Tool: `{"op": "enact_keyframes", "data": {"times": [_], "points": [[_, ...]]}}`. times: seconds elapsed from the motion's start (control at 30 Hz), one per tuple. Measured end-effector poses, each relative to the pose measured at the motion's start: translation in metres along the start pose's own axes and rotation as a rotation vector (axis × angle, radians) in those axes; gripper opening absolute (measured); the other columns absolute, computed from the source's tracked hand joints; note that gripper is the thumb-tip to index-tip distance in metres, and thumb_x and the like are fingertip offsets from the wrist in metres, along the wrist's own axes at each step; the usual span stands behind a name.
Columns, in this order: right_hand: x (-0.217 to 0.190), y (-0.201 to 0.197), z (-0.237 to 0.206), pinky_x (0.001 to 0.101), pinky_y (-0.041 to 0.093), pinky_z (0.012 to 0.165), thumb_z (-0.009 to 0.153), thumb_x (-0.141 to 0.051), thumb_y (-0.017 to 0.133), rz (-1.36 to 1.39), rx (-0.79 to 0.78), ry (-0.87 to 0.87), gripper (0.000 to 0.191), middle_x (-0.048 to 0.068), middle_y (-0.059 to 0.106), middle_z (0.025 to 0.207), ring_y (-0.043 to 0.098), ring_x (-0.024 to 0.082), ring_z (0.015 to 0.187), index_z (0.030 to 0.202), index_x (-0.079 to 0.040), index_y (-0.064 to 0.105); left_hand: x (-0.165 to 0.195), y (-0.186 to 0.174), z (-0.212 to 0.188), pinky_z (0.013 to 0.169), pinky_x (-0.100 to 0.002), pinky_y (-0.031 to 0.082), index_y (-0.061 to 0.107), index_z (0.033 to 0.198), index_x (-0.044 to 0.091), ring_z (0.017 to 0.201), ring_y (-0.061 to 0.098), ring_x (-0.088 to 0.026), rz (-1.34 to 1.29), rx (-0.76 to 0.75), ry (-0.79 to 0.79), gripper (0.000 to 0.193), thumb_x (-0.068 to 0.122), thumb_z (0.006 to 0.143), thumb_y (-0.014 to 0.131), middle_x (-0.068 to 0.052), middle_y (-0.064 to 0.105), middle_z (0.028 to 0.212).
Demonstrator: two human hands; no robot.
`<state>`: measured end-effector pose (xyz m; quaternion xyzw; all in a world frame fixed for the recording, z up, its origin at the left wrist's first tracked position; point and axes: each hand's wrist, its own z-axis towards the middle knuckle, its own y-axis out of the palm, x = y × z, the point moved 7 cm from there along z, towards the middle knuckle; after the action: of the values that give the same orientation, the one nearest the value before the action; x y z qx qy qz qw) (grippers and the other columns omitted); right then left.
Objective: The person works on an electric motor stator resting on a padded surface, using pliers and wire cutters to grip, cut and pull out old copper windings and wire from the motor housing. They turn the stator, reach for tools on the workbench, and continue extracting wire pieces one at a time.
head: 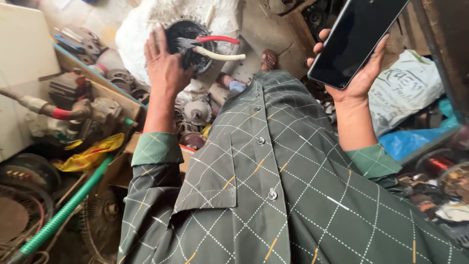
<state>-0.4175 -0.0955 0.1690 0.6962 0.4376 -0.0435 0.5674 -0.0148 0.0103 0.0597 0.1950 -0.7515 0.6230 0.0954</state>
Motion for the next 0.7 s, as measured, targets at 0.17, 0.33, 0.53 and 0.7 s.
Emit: {"op": "enact_keyframes", "data": {"times": [0.17,0.33,0.53,0.7], "points": [[0.011,0.015,0.0,0.0514,0.059,0.092,0.103,-0.071,0.042,-0.006,-0.047,0.02,0.081,0.023,0.063,0.126,0.07,0.035,0.108,0.144,-0.002,0.051,0.011,-0.002,0.01,0.121,-0.059,0.009,0.078,0.115,0.011,0.152,0.004,-0.051,0.134,-0.198,0.02,0.082,0.074,0.063,0.088,-0.037,0.003,0.163],[0.017,0.019,0.004,0.051,0.058,0.091,0.102,-0.072,0.043,0.001,-0.05,0.032,0.083,0.025,0.065,0.13,0.07,0.035,0.108,0.144,0.0,0.051,0.013,-0.004,0.013,0.123,-0.058,0.01,0.076,0.127,0.02,0.152,0.003,-0.054,0.104,-0.202,0.051,0.083,0.066,0.059,0.088,-0.038,-0.001,0.165],[-0.01,0.011,0.014,0.0489,0.058,0.093,0.1,-0.073,0.044,0.036,-0.048,0.009,0.085,0.022,0.066,0.129,0.07,0.034,0.108,0.147,-0.002,0.052,0.017,-0.015,0.012,0.124,-0.059,0.011,0.077,0.124,0.02,0.152,0.013,-0.053,0.101,-0.214,0.084,0.082,0.066,0.057,0.089,-0.037,0.009,0.164],[-0.069,-0.02,0.034,0.0468,0.059,0.091,0.098,-0.075,0.044,0.005,-0.014,-0.061,0.088,0.019,0.067,0.125,0.07,0.031,0.106,0.15,-0.005,0.052,0.025,-0.026,0.014,0.122,-0.059,0.016,0.079,0.116,0.016,0.152,0.022,-0.045,0.274,-0.245,-0.008,0.085,0.071,0.051,0.088,-0.027,0.016,0.168]]}}
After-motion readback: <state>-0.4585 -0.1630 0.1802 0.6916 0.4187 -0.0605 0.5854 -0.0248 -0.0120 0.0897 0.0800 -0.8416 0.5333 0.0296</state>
